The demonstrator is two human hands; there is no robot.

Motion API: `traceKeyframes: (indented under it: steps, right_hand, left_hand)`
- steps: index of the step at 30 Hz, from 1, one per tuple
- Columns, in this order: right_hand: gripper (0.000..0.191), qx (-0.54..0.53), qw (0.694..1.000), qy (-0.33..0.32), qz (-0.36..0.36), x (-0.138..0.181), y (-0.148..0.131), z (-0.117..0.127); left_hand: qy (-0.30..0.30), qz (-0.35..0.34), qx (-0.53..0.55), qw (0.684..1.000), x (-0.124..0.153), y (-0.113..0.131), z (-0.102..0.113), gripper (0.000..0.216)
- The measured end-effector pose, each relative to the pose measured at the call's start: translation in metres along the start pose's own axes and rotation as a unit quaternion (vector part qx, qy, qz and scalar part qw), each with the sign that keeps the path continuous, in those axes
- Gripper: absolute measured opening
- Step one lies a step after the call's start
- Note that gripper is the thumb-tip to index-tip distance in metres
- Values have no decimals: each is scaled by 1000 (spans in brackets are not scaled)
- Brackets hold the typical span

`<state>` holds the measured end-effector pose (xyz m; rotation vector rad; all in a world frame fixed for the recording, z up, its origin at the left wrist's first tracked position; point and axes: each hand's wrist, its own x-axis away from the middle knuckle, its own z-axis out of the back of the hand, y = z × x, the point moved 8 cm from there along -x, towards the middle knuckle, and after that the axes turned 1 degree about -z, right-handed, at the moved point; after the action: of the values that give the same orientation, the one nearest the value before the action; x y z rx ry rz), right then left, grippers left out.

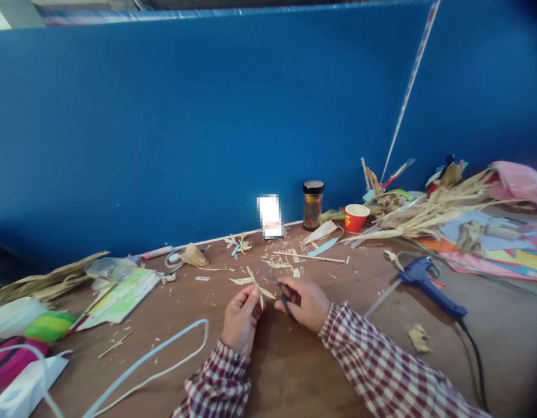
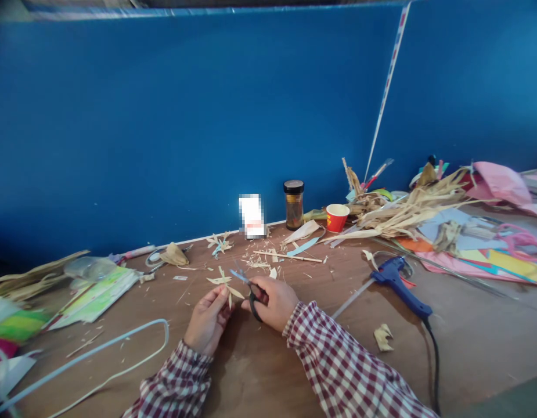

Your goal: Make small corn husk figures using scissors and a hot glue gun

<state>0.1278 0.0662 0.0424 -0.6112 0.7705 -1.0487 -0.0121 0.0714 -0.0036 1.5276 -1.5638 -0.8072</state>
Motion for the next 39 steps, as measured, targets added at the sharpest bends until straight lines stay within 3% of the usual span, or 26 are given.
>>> traceKeyframes:
  steps: [6,11,18,25,29,32,36,39]
  right_hand:
    - [39,-270,960,34,-65,-6,20,-9]
    - [37,-301,950,52,-69,-6,19,-9]
    - [35,-295,953,32,-58,-5,18,-11]
    - [30,-227,973,33,-23,-4,10,-10]
    - [29,-145,984,95,-30,-6,17,6]
    - [28,-11,986,141,-85,-5,31,24]
    - [36,173,969,96,-146,-3,43,34]
    - [41,249,953,51,-166,-1,44,34]
  left_hand:
    - [-17,19,-88,996,3,-6,-6,22]
    - [-60,11,-167,984,6,-11,-12,22]
    - [-73,-5,-215,974,6,-13,-12,23]
    - [-96,1,-225,970,8,-11,-19,23]
    - [-106,7,-230,967,9,-13,-20,22]
    - [-82,13,-208,974,8,-12,-16,22]
    - [-31,33,-110,993,7,-5,-9,21]
    - [-12,39,-53,998,7,0,-6,20]
